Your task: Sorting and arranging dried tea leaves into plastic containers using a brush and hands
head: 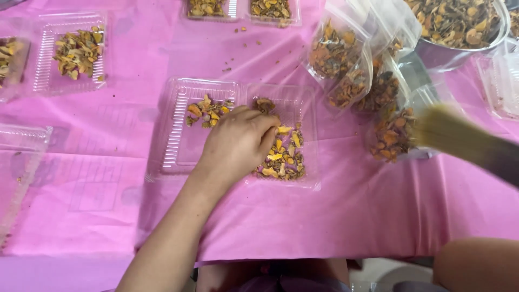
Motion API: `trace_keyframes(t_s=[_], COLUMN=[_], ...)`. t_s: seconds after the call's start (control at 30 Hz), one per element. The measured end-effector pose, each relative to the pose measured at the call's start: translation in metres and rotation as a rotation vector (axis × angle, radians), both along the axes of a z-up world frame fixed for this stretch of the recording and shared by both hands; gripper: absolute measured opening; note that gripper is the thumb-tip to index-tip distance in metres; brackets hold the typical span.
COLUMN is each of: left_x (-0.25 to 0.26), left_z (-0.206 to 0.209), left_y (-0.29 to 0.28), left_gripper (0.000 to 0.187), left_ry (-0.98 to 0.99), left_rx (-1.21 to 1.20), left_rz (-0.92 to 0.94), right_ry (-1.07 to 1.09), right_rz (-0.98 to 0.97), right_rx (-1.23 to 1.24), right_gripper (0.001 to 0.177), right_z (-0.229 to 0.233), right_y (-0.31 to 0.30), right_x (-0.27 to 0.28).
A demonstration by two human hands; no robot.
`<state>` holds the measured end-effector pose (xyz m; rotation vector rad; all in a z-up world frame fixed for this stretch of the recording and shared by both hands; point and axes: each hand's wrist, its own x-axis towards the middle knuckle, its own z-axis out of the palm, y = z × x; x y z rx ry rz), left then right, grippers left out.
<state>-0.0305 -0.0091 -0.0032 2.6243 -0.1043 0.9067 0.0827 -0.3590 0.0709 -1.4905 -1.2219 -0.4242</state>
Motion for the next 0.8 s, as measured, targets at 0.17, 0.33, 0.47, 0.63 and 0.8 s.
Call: trace_keyframes(t_s=[0.17, 0.33, 0.47, 0.63, 0.8], left_x=[-0.001, 0.005, 0.003, 0.009, 0.014], left_z=[0.012, 0.007, 0.005, 0.000, -0.005], left_y=[-0.012, -0.007, -0.005, 0.002, 0.006], left_gripper=[0.008, 0.016, 0.014, 0.014, 0.016], left_ry=[-0.099, -0.068, -0.069, -0.036, -0.174], left_rx=[0.011, -0.033, -0.064, -0.258, -0.481], left_rz=[0.043, 0.065, 0.101, 0.095, 0.028], right_ry=[-0.027, -0.134, -0.153, -0.069, -0.194], right_rz=[0.035, 0.005, 0.083, 0.288, 0.223], right_rx=[0.084, 0.001, 0.051, 0.241, 0.169], right_gripper=[0.028, 0.032, 0.029, 0.024, 0.026], right_z=[-0.009, -0.027, -0.048, -0.071, -0.076], right_y=[0.081, 0.131, 0.141, 0.137, 0.146], right_x=[-0.038, -0.037, -0.032, -0.033, -0.022])
